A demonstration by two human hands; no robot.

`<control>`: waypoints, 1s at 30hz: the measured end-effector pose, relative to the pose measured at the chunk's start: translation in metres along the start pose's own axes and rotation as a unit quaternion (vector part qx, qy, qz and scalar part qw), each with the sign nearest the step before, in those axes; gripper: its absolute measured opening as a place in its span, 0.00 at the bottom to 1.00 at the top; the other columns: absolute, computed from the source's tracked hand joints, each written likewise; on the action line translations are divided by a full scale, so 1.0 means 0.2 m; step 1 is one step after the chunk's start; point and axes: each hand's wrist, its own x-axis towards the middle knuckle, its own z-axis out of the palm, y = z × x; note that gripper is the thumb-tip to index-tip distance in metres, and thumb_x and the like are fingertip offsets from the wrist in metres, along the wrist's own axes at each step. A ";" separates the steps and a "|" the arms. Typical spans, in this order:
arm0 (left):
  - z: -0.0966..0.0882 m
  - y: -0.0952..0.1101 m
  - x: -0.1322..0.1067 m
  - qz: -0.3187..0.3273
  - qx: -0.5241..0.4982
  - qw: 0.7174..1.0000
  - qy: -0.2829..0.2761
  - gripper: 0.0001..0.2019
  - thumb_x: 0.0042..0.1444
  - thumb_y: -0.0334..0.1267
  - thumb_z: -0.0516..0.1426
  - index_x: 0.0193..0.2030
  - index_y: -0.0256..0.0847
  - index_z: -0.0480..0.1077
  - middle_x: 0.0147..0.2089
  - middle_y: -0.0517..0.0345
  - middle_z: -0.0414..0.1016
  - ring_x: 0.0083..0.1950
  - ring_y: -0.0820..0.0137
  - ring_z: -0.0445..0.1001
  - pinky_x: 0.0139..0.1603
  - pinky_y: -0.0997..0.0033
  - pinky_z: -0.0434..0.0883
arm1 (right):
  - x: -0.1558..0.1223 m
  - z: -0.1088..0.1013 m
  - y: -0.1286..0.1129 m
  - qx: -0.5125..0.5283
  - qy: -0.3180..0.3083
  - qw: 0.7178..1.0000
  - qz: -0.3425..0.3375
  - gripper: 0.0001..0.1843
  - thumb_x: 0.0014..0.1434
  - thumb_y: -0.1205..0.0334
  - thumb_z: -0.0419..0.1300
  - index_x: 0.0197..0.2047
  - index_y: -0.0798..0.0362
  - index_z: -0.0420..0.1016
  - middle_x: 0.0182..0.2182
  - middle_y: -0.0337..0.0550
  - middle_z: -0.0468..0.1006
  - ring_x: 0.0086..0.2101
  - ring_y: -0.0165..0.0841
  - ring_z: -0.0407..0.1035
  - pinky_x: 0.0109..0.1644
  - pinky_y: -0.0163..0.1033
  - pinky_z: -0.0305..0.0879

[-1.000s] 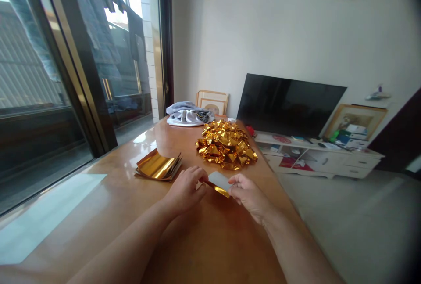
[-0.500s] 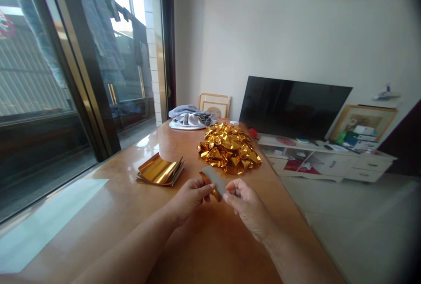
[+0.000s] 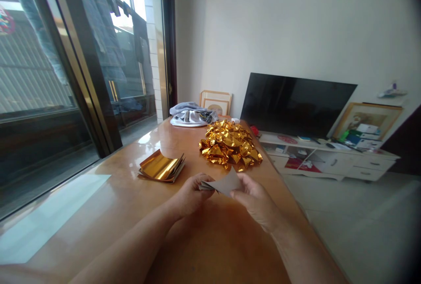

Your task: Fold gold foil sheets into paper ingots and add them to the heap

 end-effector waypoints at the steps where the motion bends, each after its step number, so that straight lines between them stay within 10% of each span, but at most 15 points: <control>1: 0.00 0.00 0.00 -0.004 -0.001 1.000 0.003 0.06 0.51 0.36 0.64 0.34 0.36 0.74 0.31 0.59 0.72 0.33 0.71 0.67 0.37 0.71 0.63 | 0.00 0.00 0.00 -0.017 -0.008 1.000 -0.001 0.20 0.56 0.60 0.64 0.53 0.50 0.74 0.48 0.43 0.79 0.50 0.42 0.71 0.56 0.44 0.64; 7: -0.02 0.01 0.02 -0.022 -0.112 0.993 -0.034 0.07 0.54 0.36 0.61 0.39 0.36 0.75 0.38 0.54 0.77 0.42 0.66 0.72 0.49 0.67 0.67 | -0.02 0.01 0.02 -0.019 -0.002 1.000 0.022 0.18 0.57 0.55 0.65 0.49 0.53 0.77 0.44 0.42 0.80 0.44 0.40 0.71 0.48 0.42 0.65; 17: -0.05 0.03 0.01 -0.080 -0.186 0.978 -0.044 0.08 0.55 0.38 0.62 0.40 0.37 0.75 0.35 0.58 0.76 0.34 0.72 0.69 0.39 0.73 0.65 | -0.01 0.04 -0.01 0.153 0.014 0.988 0.031 0.21 0.57 0.50 0.67 0.50 0.52 0.73 0.43 0.46 0.81 0.42 0.40 0.74 0.48 0.43 0.68; 30: -0.05 0.02 0.02 -0.088 -0.172 0.981 -0.019 0.12 0.50 0.35 0.63 0.40 0.38 0.69 0.34 0.61 0.72 0.31 0.74 0.68 0.34 0.74 0.64 | 0.01 -0.01 0.04 0.023 0.114 0.990 0.083 0.16 0.56 0.50 0.64 0.41 0.53 0.74 0.29 0.38 0.76 0.28 0.29 0.66 0.31 0.34 0.57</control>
